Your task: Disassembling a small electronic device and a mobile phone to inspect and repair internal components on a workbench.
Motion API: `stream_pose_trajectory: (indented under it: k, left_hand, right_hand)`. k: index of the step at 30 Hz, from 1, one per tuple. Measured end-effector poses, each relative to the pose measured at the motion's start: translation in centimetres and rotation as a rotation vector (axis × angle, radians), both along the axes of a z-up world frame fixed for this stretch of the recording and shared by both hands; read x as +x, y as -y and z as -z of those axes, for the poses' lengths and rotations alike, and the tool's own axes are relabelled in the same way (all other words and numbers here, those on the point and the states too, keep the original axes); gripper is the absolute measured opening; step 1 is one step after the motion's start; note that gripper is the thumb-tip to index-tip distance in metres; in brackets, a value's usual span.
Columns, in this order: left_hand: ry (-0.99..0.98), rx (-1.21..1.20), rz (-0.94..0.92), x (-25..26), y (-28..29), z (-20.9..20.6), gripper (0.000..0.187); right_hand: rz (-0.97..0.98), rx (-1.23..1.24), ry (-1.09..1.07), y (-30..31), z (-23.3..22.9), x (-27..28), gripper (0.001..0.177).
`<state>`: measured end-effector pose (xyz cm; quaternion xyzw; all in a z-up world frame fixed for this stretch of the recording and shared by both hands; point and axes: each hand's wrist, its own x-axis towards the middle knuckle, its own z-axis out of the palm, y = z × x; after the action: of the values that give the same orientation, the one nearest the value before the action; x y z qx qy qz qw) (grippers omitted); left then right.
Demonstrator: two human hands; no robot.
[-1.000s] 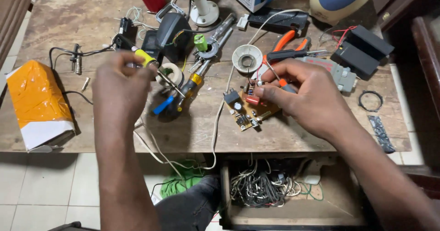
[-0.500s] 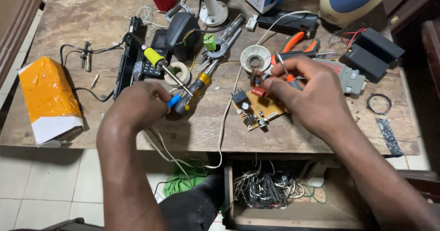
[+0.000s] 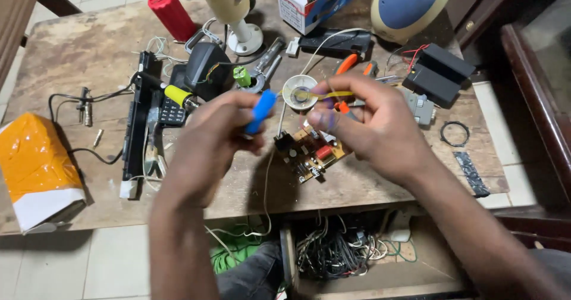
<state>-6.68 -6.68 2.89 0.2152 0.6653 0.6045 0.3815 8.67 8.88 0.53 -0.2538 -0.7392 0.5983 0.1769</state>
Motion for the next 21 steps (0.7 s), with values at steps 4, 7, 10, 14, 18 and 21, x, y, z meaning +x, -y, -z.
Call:
stream_pose_trajectory:
  k: [4,7,10,14,18,21]
  left_hand:
    - [-0.021,-0.141,0.043,2.7,-2.7,-1.2,0.019]
    - [-0.036,-0.190,0.046,3.2,-3.5,-1.1,0.022]
    - [-0.015,-0.258,0.059,3.9,-3.8,-2.1,0.031]
    - [-0.039,-0.212,0.107,4.0,-3.8,-1.6,0.029]
    - [-0.003,-0.072,0.211,3.9,-3.8,-0.8,0.033]
    - [-0.030,-0.087,0.205,4.4,-3.9,-1.2,0.034]
  right_hand:
    - [0.027,-0.049,-0.154,-0.7,-0.8,0.3,0.038]
    - [0.120,-0.173,-0.272,-1.4,-0.6,0.3,0.031]
    - [0.154,-0.191,-0.285,-1.9,-0.5,0.5,0.024]
    - [0.153,-0.233,-0.283,-1.8,-0.5,0.5,0.022]
    - [0.184,-0.258,-0.270,-2.1,-0.1,0.4,0.022]
    - [0.187,-0.277,-0.244,-2.2,0.2,0.5,0.022]
